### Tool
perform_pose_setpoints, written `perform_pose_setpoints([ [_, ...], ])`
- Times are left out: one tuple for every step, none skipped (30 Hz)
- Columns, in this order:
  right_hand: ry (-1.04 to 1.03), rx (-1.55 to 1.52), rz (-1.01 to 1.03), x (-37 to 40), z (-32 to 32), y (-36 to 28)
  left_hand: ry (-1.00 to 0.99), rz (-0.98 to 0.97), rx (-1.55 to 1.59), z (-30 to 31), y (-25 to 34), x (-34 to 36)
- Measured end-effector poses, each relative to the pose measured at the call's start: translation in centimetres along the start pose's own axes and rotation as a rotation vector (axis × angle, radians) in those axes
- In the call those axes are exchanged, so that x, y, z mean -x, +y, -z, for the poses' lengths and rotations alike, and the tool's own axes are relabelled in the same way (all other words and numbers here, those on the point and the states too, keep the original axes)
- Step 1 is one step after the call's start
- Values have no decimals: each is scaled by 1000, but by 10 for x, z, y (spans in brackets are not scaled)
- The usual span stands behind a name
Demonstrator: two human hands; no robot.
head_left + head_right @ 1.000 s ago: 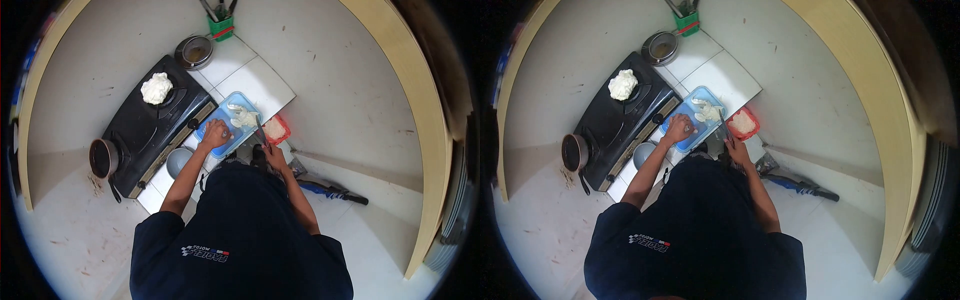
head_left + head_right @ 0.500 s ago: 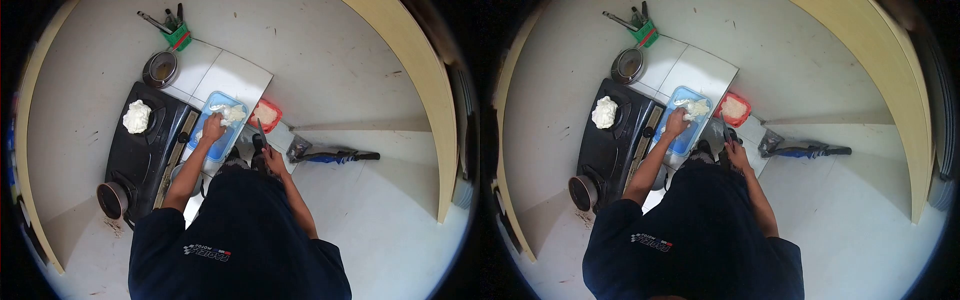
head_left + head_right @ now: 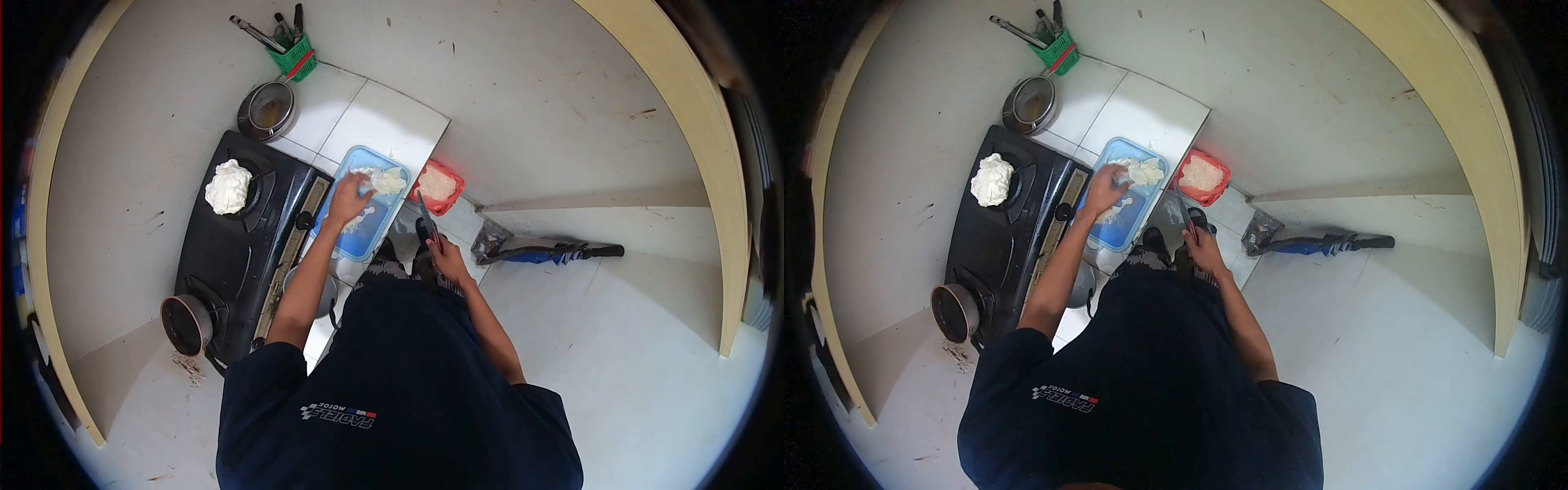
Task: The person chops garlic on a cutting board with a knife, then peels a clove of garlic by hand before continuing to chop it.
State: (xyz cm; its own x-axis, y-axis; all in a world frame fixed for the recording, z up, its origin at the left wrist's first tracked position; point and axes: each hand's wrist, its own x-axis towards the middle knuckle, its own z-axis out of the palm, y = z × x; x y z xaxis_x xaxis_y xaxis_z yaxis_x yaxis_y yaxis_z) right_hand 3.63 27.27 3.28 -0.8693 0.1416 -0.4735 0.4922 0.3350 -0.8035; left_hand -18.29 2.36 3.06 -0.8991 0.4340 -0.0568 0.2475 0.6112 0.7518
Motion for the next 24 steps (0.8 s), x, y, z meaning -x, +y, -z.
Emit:
perform_pose_setpoints([
  [-15,-11,-6,-2,-1,-1,-142,70,-9,2,-1,8],
  [-18,-12,1,-4,-2,-3,-135,70,-13,1,0,21],
  [-20,12,-2,-4,-2,-6,-108,-32,-130,-7,-4,36],
  [-21,36,-7,-5,-3,-5,-84,-134,-246,-14,-7,47],
  [-21,34,-3,-10,-5,-1,-81,-135,-250,-19,-12,53],
  [-19,140,88,-16,-8,4,-44,-167,-270,-21,-13,57],
  [-15,244,179,-20,-13,9,-9,-199,-293,-22,-15,61],
  [-17,240,182,-24,-16,14,-8,-198,-298,-23,-17,65],
  [-16,311,252,-24,-14,-1,43,-76,-77,-21,-7,67],
  [-16,385,323,-28,-13,-10,96,47,146,-21,-5,69],
  [-21,388,327,-35,-16,-19,103,50,147,-20,-3,71],
  [-35,449,354,-44,-20,-24,140,175,412,-21,-4,75],
  [-50,510,384,-54,-24,-27,180,297,678,-20,-3,78],
  [-62,514,396,-64,-29,-30,196,301,678,-18,-2,84],
  [-68,532,403,-74,-36,-33,220,360,874,-17,1,90],
  [-76,550,412,-85,-42,-36,247,414,1072,-14,5,96],
  [-94,553,430,-93,-46,-38,266,431,1151,-12,7,101],
  [-97,577,424,-100,-49,-44,295,433,1151,-10,10,105],
  [-100,603,418,-106,-53,-50,322,428,1250,-9,12,111],
  [-121,608,435,-111,-56,-54,349,420,1351,-7,14,116],
  [-111,591,451,-114,-57,-59,368,440,1403,-5,14,120],
  [-101,573,465,-117,-59,-64,395,442,1405,-3,14,124],
  [-99,576,473,-120,-61,-68,406,436,1455,-2,14,128],
  [-116,580,485,-125,-65,-65,416,429,1504,2,16,131],
])
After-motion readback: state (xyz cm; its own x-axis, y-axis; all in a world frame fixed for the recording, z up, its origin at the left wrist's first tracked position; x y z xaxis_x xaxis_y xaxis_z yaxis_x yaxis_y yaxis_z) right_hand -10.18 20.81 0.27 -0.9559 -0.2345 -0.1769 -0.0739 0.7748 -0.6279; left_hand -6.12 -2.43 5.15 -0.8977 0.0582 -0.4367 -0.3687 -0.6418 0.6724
